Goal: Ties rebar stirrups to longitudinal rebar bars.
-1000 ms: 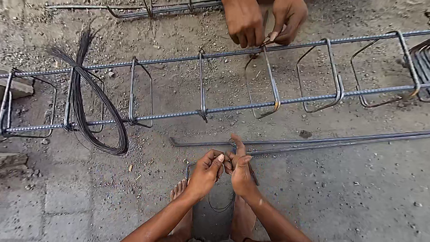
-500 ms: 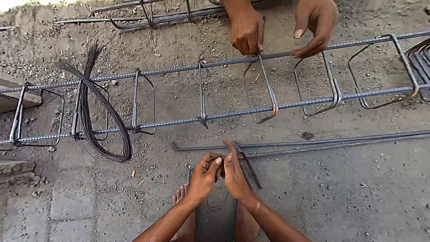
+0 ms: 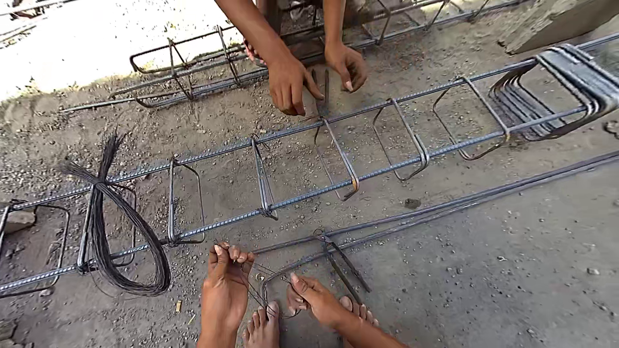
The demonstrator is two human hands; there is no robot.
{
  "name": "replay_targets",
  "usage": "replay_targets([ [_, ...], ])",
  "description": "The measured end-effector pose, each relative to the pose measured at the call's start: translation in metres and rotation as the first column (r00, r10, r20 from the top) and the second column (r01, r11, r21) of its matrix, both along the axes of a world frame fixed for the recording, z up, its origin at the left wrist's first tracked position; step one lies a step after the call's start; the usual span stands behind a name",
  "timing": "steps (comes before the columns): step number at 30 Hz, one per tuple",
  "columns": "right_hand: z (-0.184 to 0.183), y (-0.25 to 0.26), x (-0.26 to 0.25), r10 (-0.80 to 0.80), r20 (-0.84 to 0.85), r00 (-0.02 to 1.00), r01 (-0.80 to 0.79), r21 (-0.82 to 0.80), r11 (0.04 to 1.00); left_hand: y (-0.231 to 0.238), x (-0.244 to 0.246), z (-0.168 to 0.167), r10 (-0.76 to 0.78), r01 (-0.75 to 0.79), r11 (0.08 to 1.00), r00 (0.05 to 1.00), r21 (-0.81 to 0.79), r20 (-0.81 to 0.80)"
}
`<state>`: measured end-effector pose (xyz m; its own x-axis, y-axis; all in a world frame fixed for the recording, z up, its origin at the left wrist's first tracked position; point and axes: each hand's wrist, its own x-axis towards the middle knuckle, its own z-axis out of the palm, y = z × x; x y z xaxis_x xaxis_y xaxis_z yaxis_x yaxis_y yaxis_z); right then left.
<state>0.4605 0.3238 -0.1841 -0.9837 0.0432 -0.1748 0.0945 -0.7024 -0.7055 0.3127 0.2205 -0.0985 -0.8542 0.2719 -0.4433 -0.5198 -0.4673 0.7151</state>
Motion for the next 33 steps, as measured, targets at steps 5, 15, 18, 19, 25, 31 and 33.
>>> replay_targets([
  [5,0.006,0.003,-0.003,0.212,-0.068,0.975,-0.221,-0.165,0.961,-0.007,-0.014,-0.002,-0.124,0.046,0.893,0.981,0.447,0.148],
  [15,0.002,-0.007,0.012,0.388,-0.197,0.900,-0.433,-0.510,0.743,-0.005,-0.007,-0.003,-0.256,0.163,0.720,0.966,0.675,0.040],
  [18,0.002,-0.005,0.016,0.418,-0.244,0.875,-0.479,-0.560,0.676,-0.002,-0.003,-0.005,-0.256,0.159,0.737,0.965,0.657,0.053],
  [19,-0.002,-0.005,0.017,0.417,-0.266,0.869,-0.489,-0.586,0.646,-0.001,-0.001,-0.006,-0.262,0.166,0.738,0.964,0.654,0.050],
  [25,-0.015,-0.007,0.025,0.354,-0.359,0.864,-0.503,-0.655,0.564,0.005,0.008,-0.011,-0.329,0.239,0.730,0.944,0.640,0.023],
  [31,-0.028,-0.001,0.034,0.448,-0.414,0.793,-0.610,-0.549,0.572,0.010,0.024,-0.011,-0.412,0.381,0.725,0.908,0.574,-0.082],
  [33,-0.027,0.010,0.034,0.466,-0.296,0.834,-0.548,-0.343,0.763,0.017,0.029,-0.007,-0.368,0.398,0.842,0.917,0.365,-0.151],
])
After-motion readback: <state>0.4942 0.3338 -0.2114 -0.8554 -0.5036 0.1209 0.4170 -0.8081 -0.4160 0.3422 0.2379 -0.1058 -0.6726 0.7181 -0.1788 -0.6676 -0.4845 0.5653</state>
